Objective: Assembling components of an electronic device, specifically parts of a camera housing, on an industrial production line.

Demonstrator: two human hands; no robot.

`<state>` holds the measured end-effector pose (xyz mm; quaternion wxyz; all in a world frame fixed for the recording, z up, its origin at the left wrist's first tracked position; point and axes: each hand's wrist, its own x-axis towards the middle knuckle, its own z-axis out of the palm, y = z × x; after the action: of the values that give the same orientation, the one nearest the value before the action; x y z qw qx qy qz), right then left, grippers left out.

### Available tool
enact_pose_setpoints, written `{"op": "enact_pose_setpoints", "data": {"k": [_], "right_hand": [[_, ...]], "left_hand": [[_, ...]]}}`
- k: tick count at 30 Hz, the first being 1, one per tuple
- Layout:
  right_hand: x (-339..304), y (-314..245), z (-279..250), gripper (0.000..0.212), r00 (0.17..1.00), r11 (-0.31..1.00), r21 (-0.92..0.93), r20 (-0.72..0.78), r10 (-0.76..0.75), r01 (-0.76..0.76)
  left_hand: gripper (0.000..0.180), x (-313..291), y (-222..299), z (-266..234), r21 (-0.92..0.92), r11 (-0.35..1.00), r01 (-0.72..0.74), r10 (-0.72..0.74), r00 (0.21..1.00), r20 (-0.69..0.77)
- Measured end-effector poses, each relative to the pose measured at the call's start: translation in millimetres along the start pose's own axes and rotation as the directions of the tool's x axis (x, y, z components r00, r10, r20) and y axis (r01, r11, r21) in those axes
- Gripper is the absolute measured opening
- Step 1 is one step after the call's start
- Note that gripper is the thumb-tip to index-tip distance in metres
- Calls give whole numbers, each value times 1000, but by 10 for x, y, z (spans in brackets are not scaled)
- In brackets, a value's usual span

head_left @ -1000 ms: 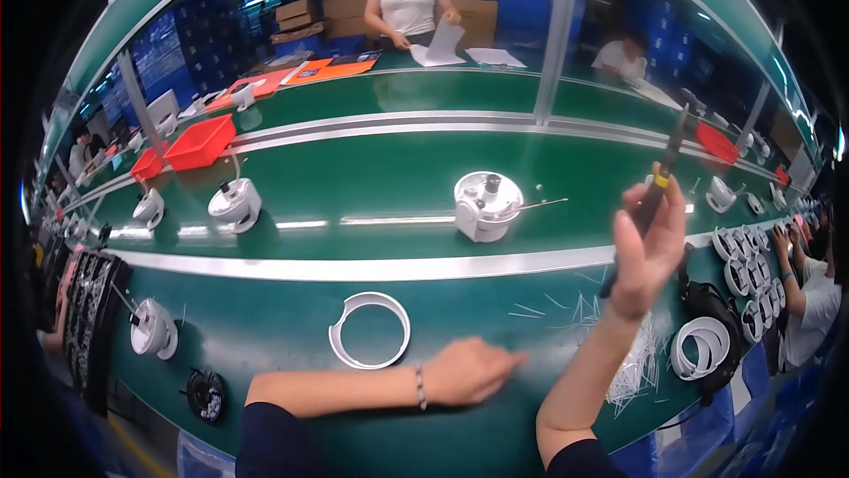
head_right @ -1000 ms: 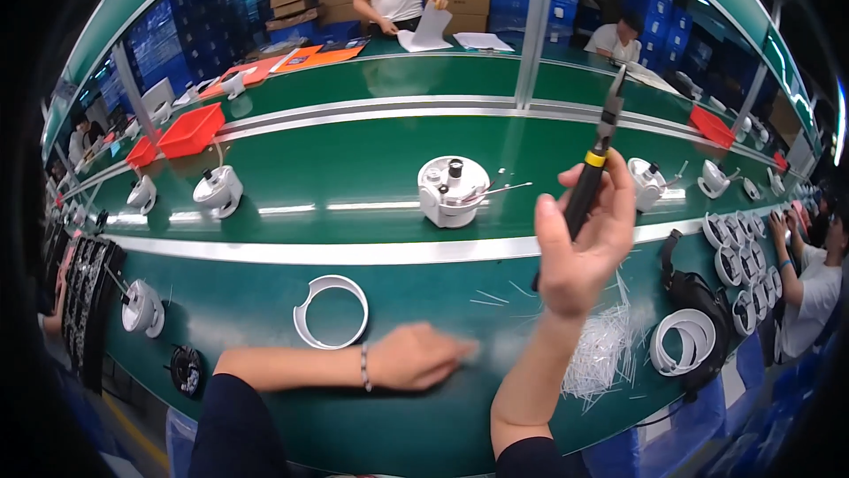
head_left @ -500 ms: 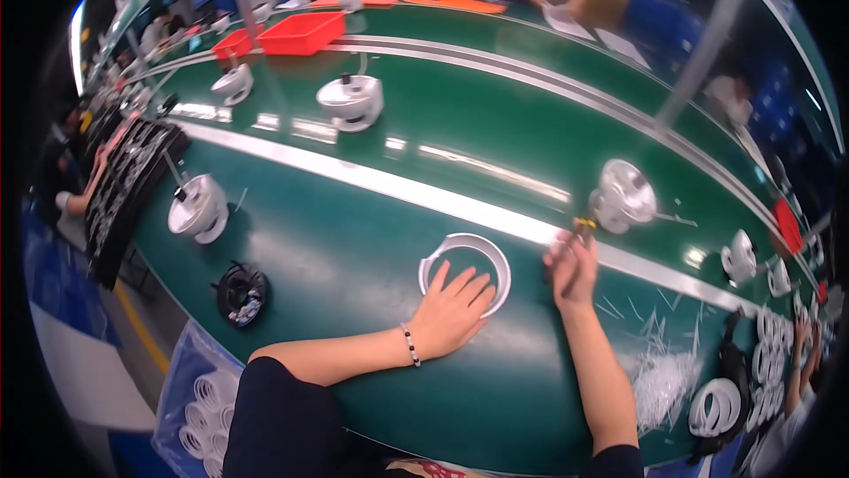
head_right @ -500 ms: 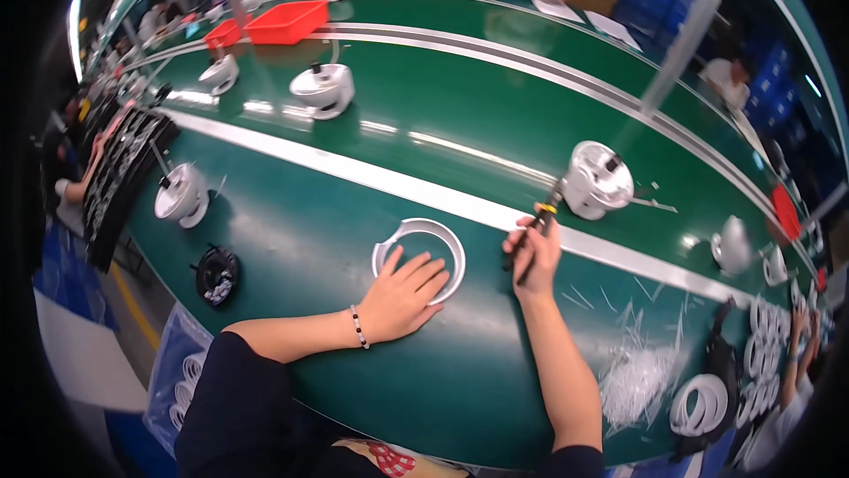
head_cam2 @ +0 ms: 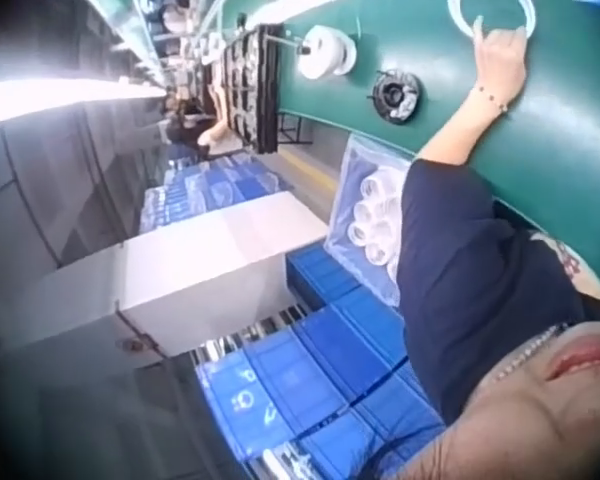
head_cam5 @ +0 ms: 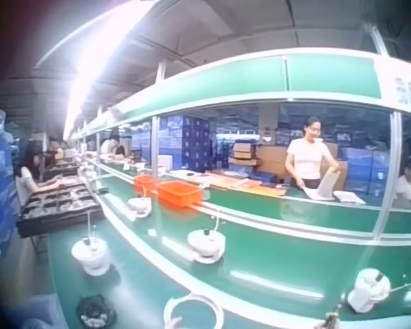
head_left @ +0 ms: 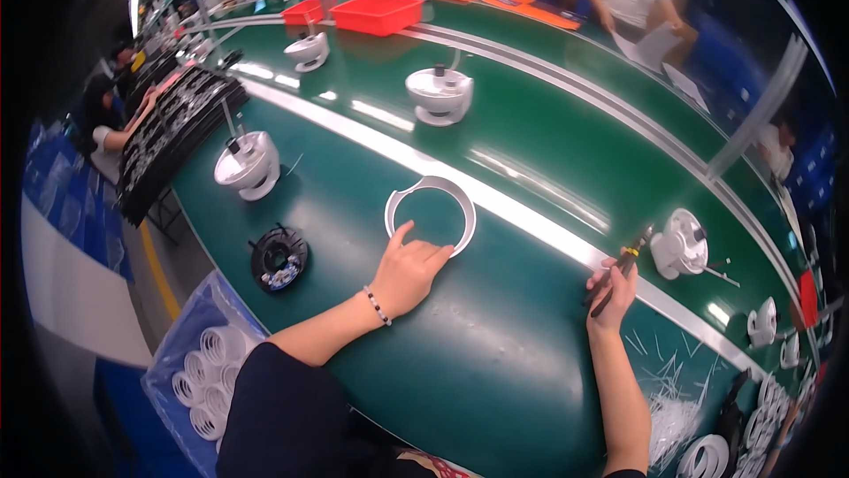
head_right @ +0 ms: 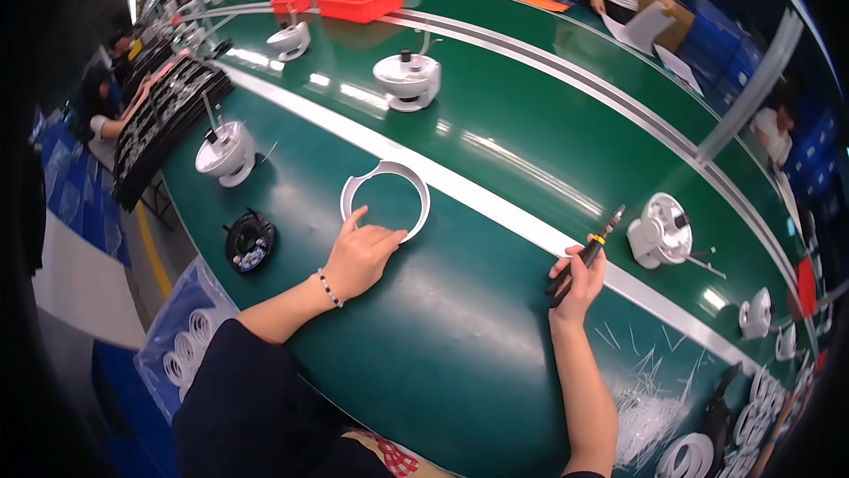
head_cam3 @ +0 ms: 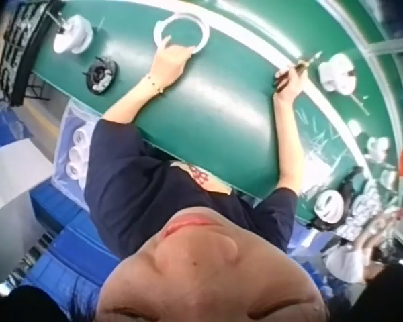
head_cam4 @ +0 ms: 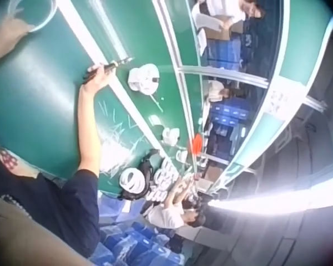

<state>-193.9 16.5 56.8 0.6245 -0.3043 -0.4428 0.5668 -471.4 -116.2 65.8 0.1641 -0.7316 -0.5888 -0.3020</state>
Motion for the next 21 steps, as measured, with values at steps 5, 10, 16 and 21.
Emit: {"op": "enact_pose_setpoints", "data": {"k": [5,10,16,21], "right_hand": [[-12,-3,-8,40,999,997,-63,17,-41,42],[3,10,-65,37,998,1000,-24,62,14,-12],[-12,11,-27,36,997,1000,-13,71,1,0],[7,-58,-95,41,991,998,-30,123,-46,50]], "left_hand": [[26,22,-142,-58,124,973,196,-214,964,160],[19,-17,-252,-95,135,950,280,-295,950,106],[25,-15,-287,-136,174,912,371,-404,886,230],[23,48,-260,-106,122,926,358,-376,903,207]]}}
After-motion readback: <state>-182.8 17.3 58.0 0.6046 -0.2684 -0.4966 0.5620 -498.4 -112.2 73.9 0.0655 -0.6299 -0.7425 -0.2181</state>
